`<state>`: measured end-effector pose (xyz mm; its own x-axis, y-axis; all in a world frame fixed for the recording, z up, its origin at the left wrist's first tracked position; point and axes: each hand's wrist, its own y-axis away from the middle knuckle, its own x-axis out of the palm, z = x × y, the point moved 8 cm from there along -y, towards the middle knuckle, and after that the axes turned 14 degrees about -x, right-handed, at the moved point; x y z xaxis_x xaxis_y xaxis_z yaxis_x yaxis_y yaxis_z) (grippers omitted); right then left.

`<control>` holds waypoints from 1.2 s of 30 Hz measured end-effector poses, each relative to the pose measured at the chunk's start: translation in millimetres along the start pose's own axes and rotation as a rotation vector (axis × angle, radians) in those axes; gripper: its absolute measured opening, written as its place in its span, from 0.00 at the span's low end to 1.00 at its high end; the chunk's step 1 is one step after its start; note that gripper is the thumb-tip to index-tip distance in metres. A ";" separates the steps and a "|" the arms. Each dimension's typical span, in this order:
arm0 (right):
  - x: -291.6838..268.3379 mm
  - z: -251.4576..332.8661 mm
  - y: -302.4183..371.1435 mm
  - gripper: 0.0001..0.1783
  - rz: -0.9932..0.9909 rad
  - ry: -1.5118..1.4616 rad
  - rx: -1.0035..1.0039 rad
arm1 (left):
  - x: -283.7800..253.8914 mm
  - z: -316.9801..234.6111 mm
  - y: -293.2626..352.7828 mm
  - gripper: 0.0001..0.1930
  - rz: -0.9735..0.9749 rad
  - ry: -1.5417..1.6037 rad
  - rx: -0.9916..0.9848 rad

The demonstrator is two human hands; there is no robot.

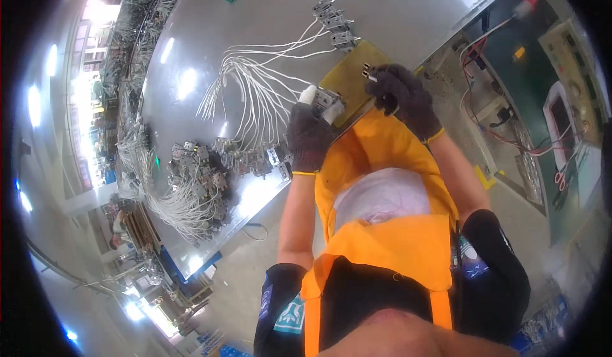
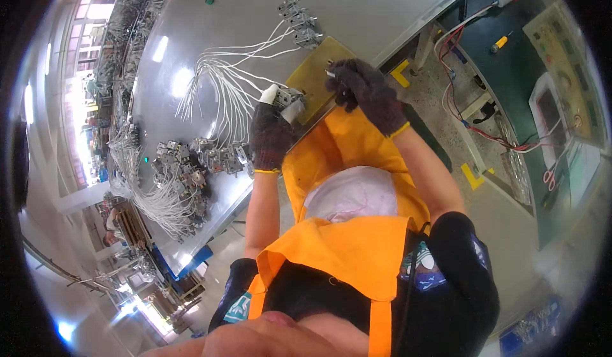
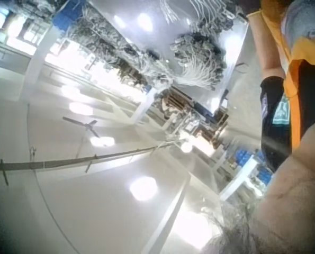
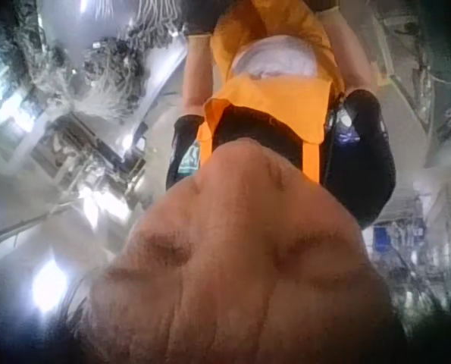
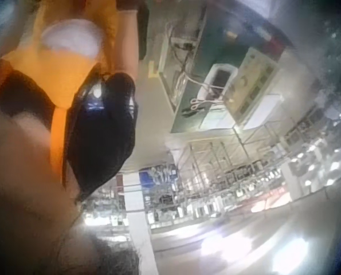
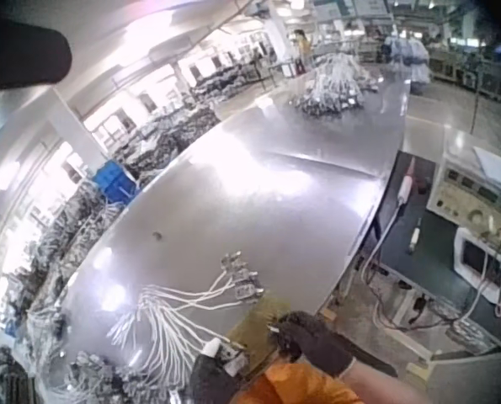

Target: Assemble wiring harnesses by organizing and bundling multiple wires with connectors.

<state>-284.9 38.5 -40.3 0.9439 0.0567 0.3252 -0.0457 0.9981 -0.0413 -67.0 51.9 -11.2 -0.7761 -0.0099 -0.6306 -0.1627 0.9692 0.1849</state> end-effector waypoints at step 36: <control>65.7 7.1 32.5 0.15 0.187 0.234 -0.525 | -7.3 -30.0 7.0 0.23 -0.184 -0.130 0.368</control>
<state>-226.7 74.8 -13.5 0.9851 0.1636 0.0530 -0.1066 0.8228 -0.5583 -80.7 51.4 17.3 -0.6670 -0.1828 -0.7223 -0.0451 0.9776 -0.2057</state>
